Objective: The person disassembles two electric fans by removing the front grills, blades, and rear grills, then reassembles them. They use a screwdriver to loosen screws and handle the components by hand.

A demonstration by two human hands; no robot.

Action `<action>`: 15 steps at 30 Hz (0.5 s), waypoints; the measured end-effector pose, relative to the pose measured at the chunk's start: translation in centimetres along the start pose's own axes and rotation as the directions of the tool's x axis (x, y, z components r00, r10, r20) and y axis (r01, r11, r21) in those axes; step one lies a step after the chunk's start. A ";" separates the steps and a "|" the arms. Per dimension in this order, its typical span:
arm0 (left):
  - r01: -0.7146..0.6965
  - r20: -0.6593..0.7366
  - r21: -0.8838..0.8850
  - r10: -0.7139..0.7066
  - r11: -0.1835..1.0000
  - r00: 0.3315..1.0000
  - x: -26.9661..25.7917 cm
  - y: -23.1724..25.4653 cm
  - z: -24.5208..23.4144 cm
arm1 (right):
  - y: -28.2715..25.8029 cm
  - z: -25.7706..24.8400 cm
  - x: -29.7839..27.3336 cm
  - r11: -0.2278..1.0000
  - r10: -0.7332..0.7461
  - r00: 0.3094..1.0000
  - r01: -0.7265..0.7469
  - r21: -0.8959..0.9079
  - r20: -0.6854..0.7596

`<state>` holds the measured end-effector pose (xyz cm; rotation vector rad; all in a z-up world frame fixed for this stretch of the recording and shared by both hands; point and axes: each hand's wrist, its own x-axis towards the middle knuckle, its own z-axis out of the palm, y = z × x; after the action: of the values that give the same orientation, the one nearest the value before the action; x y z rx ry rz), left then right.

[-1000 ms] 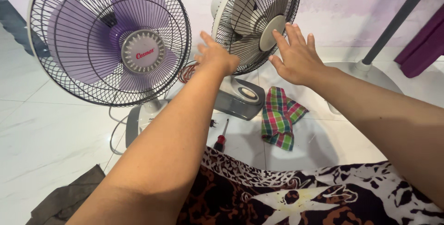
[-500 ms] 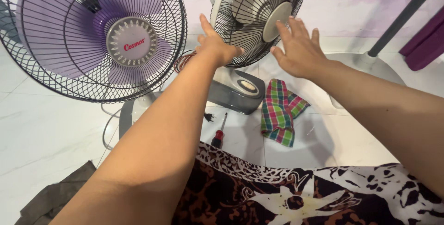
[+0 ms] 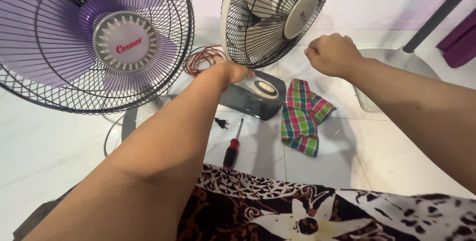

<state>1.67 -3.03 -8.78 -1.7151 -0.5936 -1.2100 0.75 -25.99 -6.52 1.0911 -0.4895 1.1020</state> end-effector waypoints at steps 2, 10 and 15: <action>-0.144 -0.014 0.031 0.145 0.989 0.989 -0.6 0.7 0.4 | -1.1 0.4 -1.7 0.992 -0.122 0.991 0.124 -0.036 0.054; -0.158 -0.051 0.203 0.171 0.966 0.984 -5.5 5.0 2.4 | -5.2 0.4 -10.5 0.936 -0.353 0.929 0.350 0.045 0.114; -0.260 0.184 0.397 0.202 0.880 0.962 -8.1 9.1 1.0 | -3.5 -4.9 -15.5 0.905 -0.424 0.905 0.424 0.036 0.014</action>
<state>6.13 -5.34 -19.97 -1.4572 -0.6549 -0.7336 -3.50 -28.99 -22.26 1.1708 -0.2326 0.7151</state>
